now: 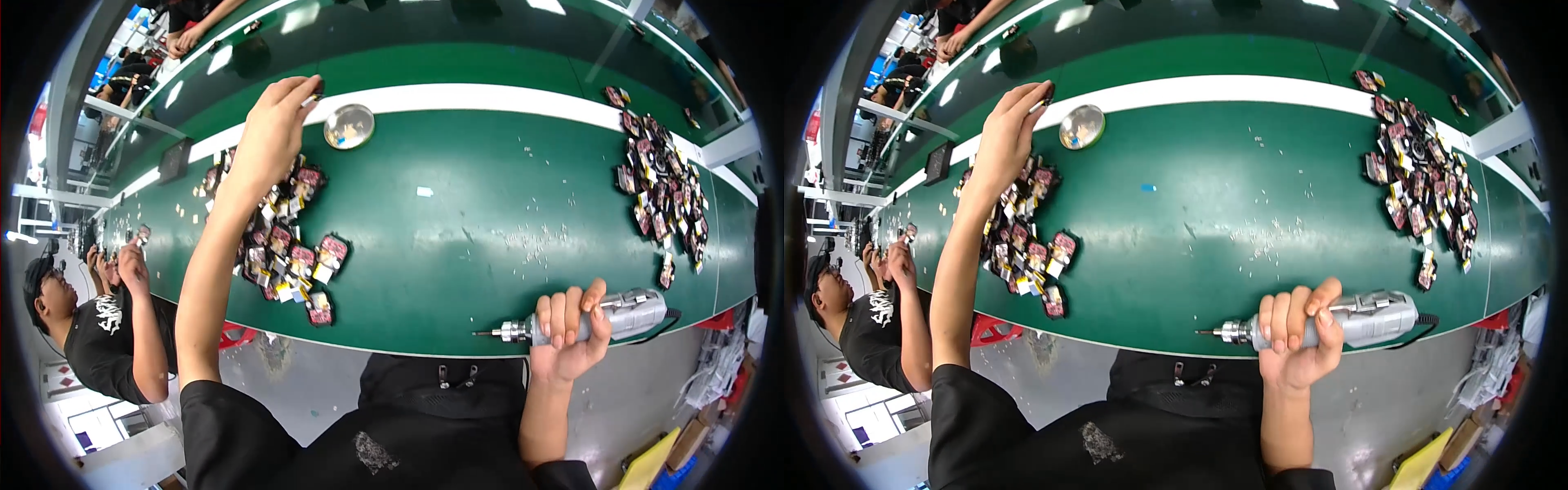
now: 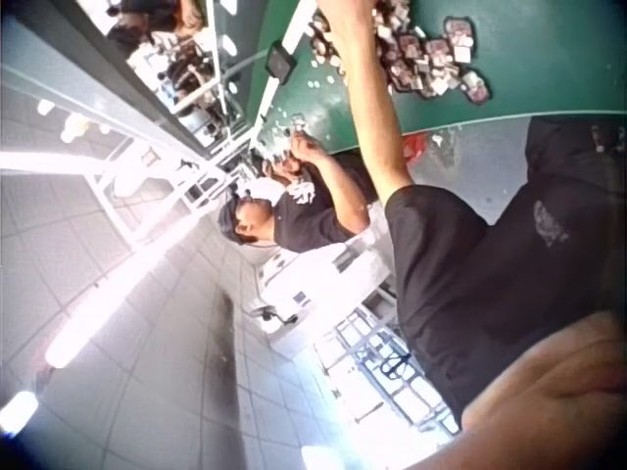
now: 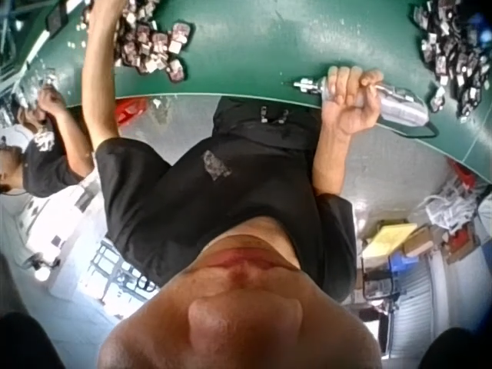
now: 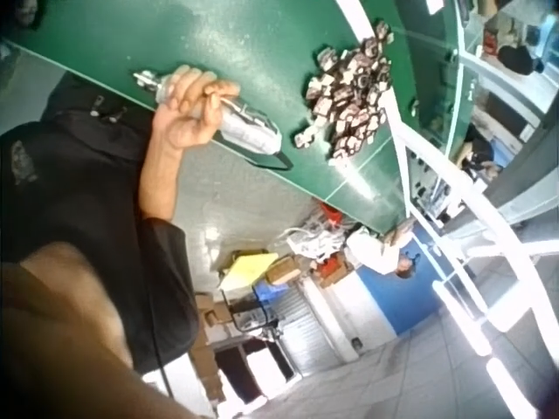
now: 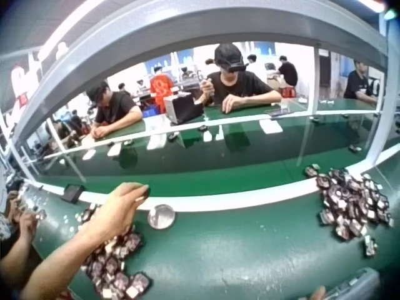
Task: Assembling electronic components using a power screwdriver on a workbench.
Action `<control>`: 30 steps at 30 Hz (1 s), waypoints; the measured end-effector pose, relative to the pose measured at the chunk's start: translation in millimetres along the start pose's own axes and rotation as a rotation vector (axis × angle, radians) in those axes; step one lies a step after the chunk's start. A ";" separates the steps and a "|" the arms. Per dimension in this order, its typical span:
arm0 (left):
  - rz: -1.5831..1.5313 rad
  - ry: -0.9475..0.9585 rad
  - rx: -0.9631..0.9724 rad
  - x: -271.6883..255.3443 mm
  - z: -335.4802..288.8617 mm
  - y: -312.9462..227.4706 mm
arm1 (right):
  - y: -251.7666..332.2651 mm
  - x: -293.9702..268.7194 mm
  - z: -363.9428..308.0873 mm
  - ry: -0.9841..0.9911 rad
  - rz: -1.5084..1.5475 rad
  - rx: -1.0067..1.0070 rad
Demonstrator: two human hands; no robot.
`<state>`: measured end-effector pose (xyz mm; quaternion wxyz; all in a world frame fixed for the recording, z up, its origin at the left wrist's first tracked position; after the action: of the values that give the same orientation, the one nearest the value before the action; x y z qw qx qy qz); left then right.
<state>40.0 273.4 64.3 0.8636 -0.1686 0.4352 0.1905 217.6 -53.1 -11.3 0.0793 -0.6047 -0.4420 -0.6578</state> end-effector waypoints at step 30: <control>-0.298 0.051 0.227 -13.5 -151.2 -211.5 | -66.5 14.6 -87.5 -0.016 -0.321 0.295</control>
<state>29.2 17.6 16.5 0.8845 -0.1375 0.4458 0.0058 107.9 -66.4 -20.3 0.0576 -0.5135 -0.6249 -0.5853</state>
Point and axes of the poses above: each hand's wrist, its own z-axis towards the middle knuckle, its own x-axis out of the palm, y = z × x, the point moved 4 cm from there along z, towards the middle knuckle, and after that the axes turned 9 degrees about -y, right-handed, at the moved point
